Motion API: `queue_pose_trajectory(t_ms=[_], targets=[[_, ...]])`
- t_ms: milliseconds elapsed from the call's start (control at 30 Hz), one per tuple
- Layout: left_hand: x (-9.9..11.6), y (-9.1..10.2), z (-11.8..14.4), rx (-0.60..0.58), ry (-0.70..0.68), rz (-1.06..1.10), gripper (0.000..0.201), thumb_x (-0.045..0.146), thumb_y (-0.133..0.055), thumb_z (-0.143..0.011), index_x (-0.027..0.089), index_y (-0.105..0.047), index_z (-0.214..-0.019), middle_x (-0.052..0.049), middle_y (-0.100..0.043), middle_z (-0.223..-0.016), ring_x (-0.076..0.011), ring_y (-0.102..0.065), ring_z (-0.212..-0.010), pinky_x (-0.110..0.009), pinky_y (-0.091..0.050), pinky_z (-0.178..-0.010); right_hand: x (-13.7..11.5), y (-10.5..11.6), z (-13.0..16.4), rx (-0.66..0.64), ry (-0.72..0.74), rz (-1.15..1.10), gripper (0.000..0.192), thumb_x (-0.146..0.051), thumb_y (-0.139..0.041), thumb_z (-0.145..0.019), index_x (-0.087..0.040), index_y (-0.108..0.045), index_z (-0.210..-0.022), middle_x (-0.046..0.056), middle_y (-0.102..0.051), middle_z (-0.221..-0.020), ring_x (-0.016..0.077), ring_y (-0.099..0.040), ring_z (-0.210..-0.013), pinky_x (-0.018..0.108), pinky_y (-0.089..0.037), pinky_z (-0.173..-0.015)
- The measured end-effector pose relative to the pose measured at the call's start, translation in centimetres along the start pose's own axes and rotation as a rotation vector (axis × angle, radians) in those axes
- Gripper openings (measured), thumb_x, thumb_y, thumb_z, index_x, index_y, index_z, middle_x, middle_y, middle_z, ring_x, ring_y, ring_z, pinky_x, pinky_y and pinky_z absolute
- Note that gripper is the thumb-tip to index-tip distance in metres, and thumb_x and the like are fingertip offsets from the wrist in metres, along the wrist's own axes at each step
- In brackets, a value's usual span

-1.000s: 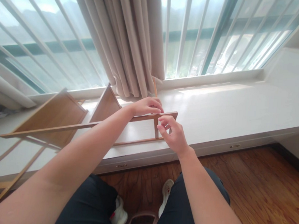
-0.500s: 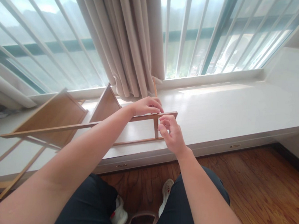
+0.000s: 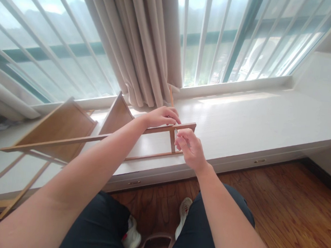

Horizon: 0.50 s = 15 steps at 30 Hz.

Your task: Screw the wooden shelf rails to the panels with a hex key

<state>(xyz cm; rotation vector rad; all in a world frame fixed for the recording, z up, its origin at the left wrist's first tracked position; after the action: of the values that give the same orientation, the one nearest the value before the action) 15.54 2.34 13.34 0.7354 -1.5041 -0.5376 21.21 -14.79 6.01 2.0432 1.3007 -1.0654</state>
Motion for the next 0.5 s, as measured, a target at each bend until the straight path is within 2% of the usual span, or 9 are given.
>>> queue_pose_trajectory(t_ms=[233, 500], targets=[[-0.01, 0.02, -0.04, 0.0, -0.007, -0.012, 0.027, 0.025, -0.062, -0.087, 0.018, -0.084, -0.1, -0.006, -0.066, -0.106, -0.0183, -0.065, -0.094, -0.032, -0.052, -0.094, 0.07, -0.47, 0.17, 0.034, -0.087, -0.168, 0.007, -0.03, -0.06, -0.104, -0.028, -0.053, -0.106, -0.005, -0.062, -0.073, 0.0146, -0.06, -0.064, 0.03, -0.05, -0.06], [-0.02, -0.01, -0.08, 0.0, -0.018, -0.022, 0.027, 0.026, -0.062, -0.087, 0.018, -0.084, -0.099, -0.006, -0.066, -0.106, -0.0154, -0.064, -0.085, -0.031, -0.052, -0.09, 0.41, -0.47, 0.18, 0.033, -0.1, -0.153, 0.01, -0.031, -0.062, -0.103, -0.028, -0.055, -0.109, -0.004, -0.063, -0.074, 0.0151, -0.061, -0.068, 0.029, -0.05, -0.059]])
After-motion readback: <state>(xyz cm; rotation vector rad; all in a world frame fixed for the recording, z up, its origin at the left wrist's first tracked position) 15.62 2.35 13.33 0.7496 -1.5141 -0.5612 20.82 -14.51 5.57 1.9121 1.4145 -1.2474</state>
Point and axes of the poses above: each hand's wrist, its own z-axis away from the middle knuckle, its own y-axis out of the back of the hand, x = y × z, the point moved 5 cm from there along -z, towards the middle knuckle
